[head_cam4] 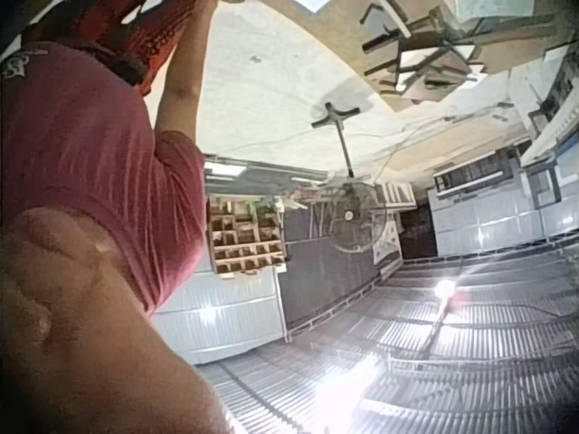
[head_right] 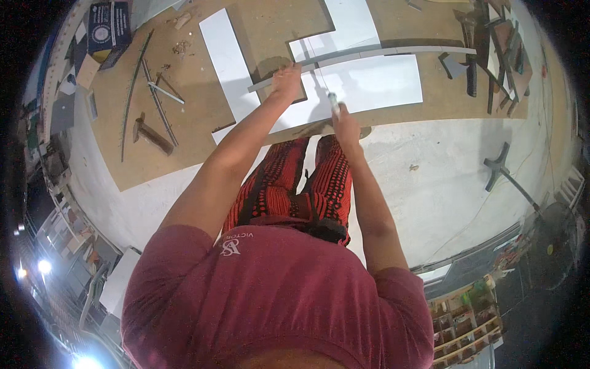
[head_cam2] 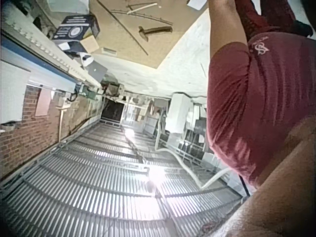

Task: Using a hammer and a manual punch tool to assemble and prepare white furniture components on a workshop table.

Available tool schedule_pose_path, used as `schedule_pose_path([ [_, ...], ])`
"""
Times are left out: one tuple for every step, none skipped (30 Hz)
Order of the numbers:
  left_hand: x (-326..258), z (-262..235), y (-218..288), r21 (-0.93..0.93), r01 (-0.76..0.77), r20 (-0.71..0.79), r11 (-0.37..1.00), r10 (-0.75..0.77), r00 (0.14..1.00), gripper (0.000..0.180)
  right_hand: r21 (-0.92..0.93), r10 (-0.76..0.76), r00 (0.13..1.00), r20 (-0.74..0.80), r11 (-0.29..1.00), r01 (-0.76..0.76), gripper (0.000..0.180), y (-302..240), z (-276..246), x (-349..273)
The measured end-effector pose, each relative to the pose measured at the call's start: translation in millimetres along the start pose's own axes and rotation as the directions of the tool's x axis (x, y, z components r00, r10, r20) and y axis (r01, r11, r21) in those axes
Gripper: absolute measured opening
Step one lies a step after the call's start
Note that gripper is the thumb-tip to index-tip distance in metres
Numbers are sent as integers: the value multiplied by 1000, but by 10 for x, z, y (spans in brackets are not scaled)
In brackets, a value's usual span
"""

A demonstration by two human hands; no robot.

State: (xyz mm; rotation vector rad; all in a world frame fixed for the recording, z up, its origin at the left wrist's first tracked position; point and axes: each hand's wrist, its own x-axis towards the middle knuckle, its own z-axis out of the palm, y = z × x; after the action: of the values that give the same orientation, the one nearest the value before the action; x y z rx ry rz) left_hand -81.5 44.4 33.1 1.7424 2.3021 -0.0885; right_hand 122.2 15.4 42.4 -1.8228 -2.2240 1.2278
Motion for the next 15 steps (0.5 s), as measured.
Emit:
schedule_pose_path([
  [25,-25,35,0,-7,1,1000,7,1000,21,14,24,999,30,1000,-24,30,-54,-59,168],
  [34,-50,62,-43,22,90,999,-18,996,23,-88,27,998,50,996,-23,34,-103,-113,276],
  [32,-74,89,-82,54,179,995,-39,983,25,-84,37,998,46,996,-33,34,-99,-114,229],
  [32,-69,50,-77,56,174,995,-42,984,25,-66,14,999,42,998,-11,34,-129,-100,196],
  [12,-46,29,-64,55,162,996,-44,986,29,-51,-11,999,39,999,13,33,-97,-72,148],
  [9,-25,4,-51,56,150,997,-47,988,32,-11,-16,1000,3,1000,16,32,-50,-19,46],
  [-2,-19,4,-54,59,153,997,-50,987,32,-14,-16,1000,7,1000,16,32,32,36,-59],
  [-1,-25,13,-34,36,151,999,-30,988,38,-12,-30,1000,4,999,30,32,95,58,-145],
  [1,-33,18,-13,14,151,1000,-11,989,44,-11,-44,999,1,999,44,32,153,75,-177],
  [-12,-49,43,-17,11,157,1000,-8,988,44,-5,-72,996,-54,997,72,31,167,68,-123],
  [2,-78,51,-14,17,196,1000,-14,981,49,-4,-66,996,-53,998,66,31,102,19,-2],
  [18,-96,50,-9,24,231,1000,-21,973,55,-38,-39,999,6,999,39,31,-29,-74,169],
  [19,-111,61,-10,17,233,1000,-14,972,55,-73,-5,998,61,997,10,32,-75,-110,304],
  [11,-124,76,-19,16,239,1000,-11,971,54,-41,-27,999,39,999,29,31,-59,-80,365],
  [2,-136,94,-28,14,245,1000,-7,970,53,-40,-20,999,33,999,22,31,-44,-65,294],
])
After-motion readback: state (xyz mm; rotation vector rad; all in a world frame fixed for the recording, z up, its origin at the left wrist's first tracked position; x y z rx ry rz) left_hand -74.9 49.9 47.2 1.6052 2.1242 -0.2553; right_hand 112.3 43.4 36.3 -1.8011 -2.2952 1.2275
